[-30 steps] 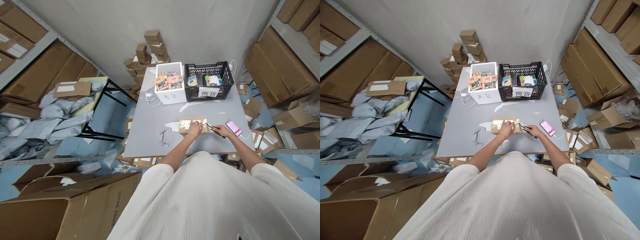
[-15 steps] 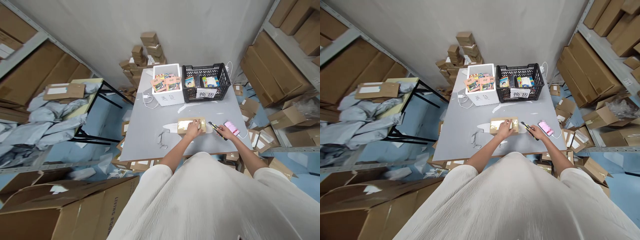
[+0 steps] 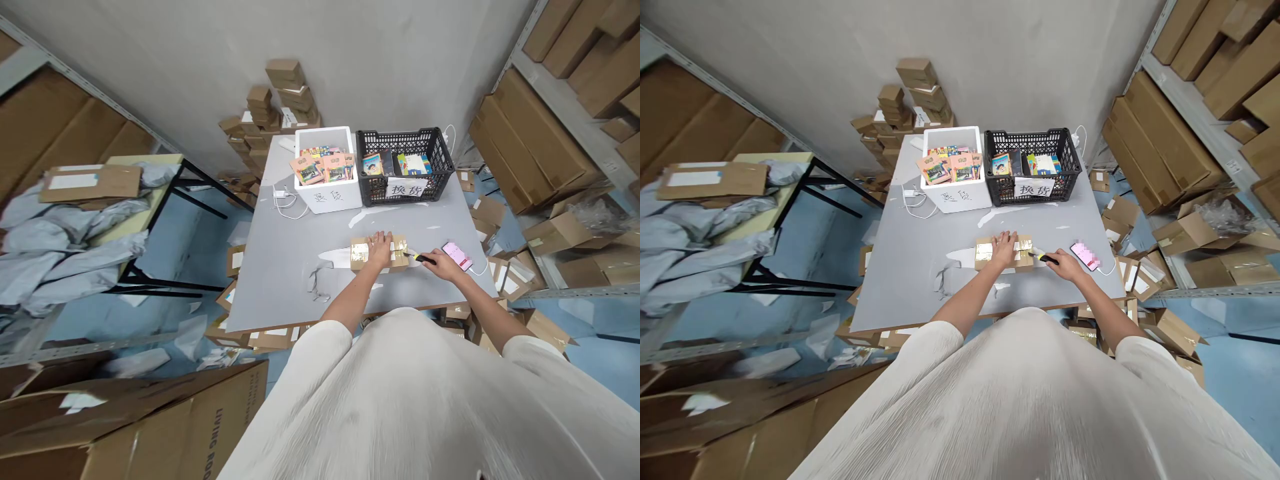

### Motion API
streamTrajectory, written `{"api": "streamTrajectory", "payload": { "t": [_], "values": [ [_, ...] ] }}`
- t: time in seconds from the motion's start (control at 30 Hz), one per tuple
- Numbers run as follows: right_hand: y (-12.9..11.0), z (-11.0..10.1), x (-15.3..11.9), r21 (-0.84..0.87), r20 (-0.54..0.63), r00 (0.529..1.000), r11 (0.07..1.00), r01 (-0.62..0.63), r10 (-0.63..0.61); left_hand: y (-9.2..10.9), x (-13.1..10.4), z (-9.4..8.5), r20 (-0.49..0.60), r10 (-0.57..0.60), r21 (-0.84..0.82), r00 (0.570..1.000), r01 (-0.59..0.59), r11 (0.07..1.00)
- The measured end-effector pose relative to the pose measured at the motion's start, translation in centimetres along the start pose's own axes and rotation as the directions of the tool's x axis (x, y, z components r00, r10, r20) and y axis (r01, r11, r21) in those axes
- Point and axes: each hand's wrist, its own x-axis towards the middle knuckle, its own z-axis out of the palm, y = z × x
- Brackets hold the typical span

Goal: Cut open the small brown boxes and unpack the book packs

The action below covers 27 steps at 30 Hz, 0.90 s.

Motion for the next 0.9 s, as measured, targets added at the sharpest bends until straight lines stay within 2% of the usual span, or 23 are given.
{"api": "streamTrajectory", "payload": {
  "t": [0.1,0.23,0.4,0.67,0.8,0.9],
  "values": [
    [-0.2,0.3,0.3,-0.062,-0.014,1.0,0.998,-0.009,0.008,-0.4,0.2,0.0,0.016,0.03,0.018,0.999,-0.031,0.999],
    [-0.1,0.7,0.4,-0.068,-0.03,0.999,0.998,-0.016,0.014,-0.4,-1.0,0.8,-0.07,0.082,0.044,0.994,-0.079,0.996],
    [-0.3,1.1,0.2,-0.049,-0.048,0.998,0.998,-0.032,0.03,0.0,-2.3,1.8,-0.121,0.04,0.047,0.992,-0.035,0.998],
    [-1.9,3.6,0.8,-0.014,-0.132,0.986,0.995,-0.102,0.1,0.2,-2.9,1.7,-0.119,0.025,0.05,0.993,-0.019,0.999],
    [-0.4,3.5,1.0,0.035,-0.176,0.978,0.994,-0.107,0.111,0.2,-3.3,1.5,-0.102,0.019,0.025,0.995,-0.016,1.0],
    [1.7,2.4,0.9,0.093,-0.265,0.942,0.978,-0.186,0.204,0.2,-3.4,1.4,-0.094,0.015,0.016,0.995,-0.013,1.0]
  ]
}}
